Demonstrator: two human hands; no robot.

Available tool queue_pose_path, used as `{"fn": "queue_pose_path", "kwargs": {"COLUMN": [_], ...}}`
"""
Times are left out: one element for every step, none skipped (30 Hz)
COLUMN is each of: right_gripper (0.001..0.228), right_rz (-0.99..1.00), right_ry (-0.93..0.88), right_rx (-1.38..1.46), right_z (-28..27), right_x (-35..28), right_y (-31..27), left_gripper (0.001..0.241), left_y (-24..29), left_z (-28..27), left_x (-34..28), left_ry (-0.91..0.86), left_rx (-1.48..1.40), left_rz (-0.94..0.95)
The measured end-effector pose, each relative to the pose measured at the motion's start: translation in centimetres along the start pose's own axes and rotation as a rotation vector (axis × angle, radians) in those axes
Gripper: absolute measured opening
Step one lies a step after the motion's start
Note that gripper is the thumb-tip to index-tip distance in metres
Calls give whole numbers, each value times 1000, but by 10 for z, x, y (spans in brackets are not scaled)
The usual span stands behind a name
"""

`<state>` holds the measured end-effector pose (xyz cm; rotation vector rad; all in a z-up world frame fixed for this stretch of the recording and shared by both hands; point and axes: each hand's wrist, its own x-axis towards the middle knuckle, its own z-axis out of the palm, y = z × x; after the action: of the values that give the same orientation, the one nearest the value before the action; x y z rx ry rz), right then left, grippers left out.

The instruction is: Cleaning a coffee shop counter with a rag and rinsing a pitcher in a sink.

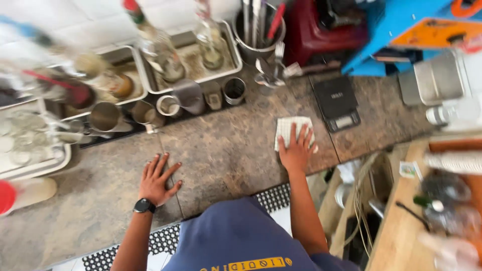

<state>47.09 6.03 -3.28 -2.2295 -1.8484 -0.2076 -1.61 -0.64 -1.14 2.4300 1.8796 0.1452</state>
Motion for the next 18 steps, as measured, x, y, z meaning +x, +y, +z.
{"fn": "queue_pose_path", "kwargs": {"right_gripper": [73,78,78,76,74,74,75,76,76,76,75,75,76,77,77,79,81,81], "right_rz": [-18,-37,-54,-172,-288,-304,-347,-391,-403,-334,-263,-274,-178,-83,-84,-21,47,50], "right_ry": [-55,-110,-93,-165,-233,-212,-299,-385,-368,-293,-223,-209,-123,-37,-30,-203,-378,-371], "right_rx": [11,21,36,42,41,49,56,61,65,94,119,120,88,57,57,7,-41,-39], "right_z": [-1,-1,-12,-23,-33,-33,-33,-32,-30,-27,-26,-22,-21,-19,-9,0,9,3], "right_x": [-3,-5,-10,-14,-20,-28,-36,-43,-45,-46,-49,-44,-42,-41,-28,-16,-6,-4], "right_y": [-4,-8,-9,-10,-9,1,11,22,33,45,58,59,61,64,58,51,44,22], "left_gripper": [63,63,63,64,64,64,65,65,65,65,65,65,64,63,63,63,63,63], "left_y": [0,0,0,0,-1,-1,-2,-3,-3,-3,-2,-2,0,2,3,5,5,3], "left_z": [-2,-5,-4,-4,-1,-1,-1,-1,-3,-4,-3,-7,-10,-13,-15,-17,-20,-19], "left_x": [0,1,-1,-2,-2,-2,-1,1,1,1,0,1,0,-1,-1,-1,-1,-3], "left_ry": [-27,-54,-35,-53,-69,-47,-67,-88,-69,-38,-8,8,15,23,30,42,52,58], "left_rx": [-16,-32,-19,-26,-35,-24,-30,-37,-28,-33,-43,-40,-57,-74,-72,-81,-88,-86], "left_rz": [2,3,-12,-8,-1,-13,-2,8,0,36,75,69,75,81,82,80,83,88]}}
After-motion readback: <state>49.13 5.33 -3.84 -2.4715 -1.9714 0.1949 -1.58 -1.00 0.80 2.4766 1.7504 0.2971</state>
